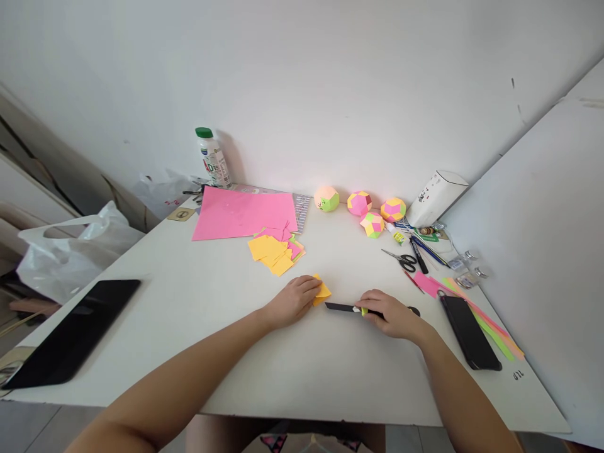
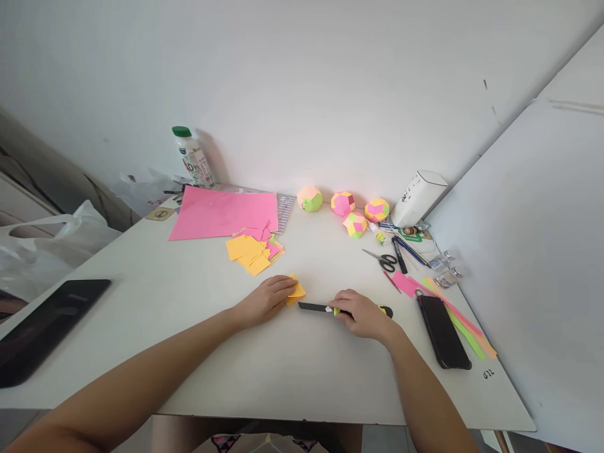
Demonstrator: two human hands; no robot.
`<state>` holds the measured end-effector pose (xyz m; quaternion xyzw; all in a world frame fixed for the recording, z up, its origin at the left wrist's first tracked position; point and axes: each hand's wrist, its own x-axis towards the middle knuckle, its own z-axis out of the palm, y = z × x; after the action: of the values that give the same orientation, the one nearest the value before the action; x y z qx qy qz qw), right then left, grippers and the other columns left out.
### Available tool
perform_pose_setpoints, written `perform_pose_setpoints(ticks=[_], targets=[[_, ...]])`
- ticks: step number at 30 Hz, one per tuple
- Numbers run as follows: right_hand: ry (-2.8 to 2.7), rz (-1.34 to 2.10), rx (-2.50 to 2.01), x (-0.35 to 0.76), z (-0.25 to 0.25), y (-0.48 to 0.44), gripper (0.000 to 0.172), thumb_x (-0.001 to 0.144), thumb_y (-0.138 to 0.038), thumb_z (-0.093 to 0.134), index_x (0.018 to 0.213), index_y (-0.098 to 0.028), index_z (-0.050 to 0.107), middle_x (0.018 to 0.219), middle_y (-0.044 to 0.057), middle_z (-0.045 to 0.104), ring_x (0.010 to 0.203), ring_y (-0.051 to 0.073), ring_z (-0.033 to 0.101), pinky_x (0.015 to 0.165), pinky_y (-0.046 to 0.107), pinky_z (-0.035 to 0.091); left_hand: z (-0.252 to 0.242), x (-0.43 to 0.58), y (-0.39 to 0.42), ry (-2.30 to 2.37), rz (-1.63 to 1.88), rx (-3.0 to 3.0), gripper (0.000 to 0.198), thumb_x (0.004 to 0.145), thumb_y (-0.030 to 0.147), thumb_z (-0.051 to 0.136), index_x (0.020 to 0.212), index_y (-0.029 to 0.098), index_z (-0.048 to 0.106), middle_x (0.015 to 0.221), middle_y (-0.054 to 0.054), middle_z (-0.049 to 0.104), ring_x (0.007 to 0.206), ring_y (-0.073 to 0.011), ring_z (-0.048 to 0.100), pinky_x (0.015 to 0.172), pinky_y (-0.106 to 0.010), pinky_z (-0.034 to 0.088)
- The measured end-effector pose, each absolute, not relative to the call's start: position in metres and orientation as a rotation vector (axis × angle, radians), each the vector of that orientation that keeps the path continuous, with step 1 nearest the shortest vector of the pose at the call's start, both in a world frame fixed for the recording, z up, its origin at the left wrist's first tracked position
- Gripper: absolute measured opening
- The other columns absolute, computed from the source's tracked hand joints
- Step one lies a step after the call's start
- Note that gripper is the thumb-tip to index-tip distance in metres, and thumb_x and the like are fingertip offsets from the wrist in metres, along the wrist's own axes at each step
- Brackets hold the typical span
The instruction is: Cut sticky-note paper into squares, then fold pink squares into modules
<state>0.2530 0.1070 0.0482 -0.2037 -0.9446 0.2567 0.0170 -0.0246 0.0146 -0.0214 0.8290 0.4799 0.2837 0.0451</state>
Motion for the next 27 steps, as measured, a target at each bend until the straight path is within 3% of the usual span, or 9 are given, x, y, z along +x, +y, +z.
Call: perform_pose_setpoints(ticks=[13,21,27], targets=[[-2.948,0.629,-0.614,0.245,0.047,0.093,0.031,0.090,-0.017,0.044,0.116,-0.020,0.060,0.103,0.010,0.062,0.099,0.022,0.055,0.082,0.037,0.052,-0.011,-0.017,0.009,1.449,0.879,2.486,0.027,0.090,0.015,0.040,0.108,0.016,0.059,0.111,-0.011,0.063,0.099,-0.0224,0.055,0.085,-0.040,0.049],[-2.975,0.525,-0.644,0.246,0.042,0.089,0.030,0.088,-0.016,0.044,0.114,-0.018,0.060,0.100,0.011,0.061,0.096,0.024,0.054,0.077,0.039,0.054,-0.001,-0.013,0.006,1.455,0.815,2.480,0.026,0.092,0.024,0.037,0.088,0.017,0.062,0.108,-0.010,0.062,0.096,-0.0214,0.054,0.087,-0.040,0.047],[-3.008,0.487,-0.706,0.245,0.043,0.085,0.029,0.087,-0.014,0.044,0.111,-0.017,0.060,0.097,0.011,0.059,0.095,0.024,0.055,0.076,0.039,0.054,-0.011,-0.010,0.006,1.565,0.788,2.470,0.020,0.089,0.014,0.041,0.083,0.018,0.060,0.112,-0.010,0.059,0.100,-0.0223,0.052,0.085,-0.039,0.048]])
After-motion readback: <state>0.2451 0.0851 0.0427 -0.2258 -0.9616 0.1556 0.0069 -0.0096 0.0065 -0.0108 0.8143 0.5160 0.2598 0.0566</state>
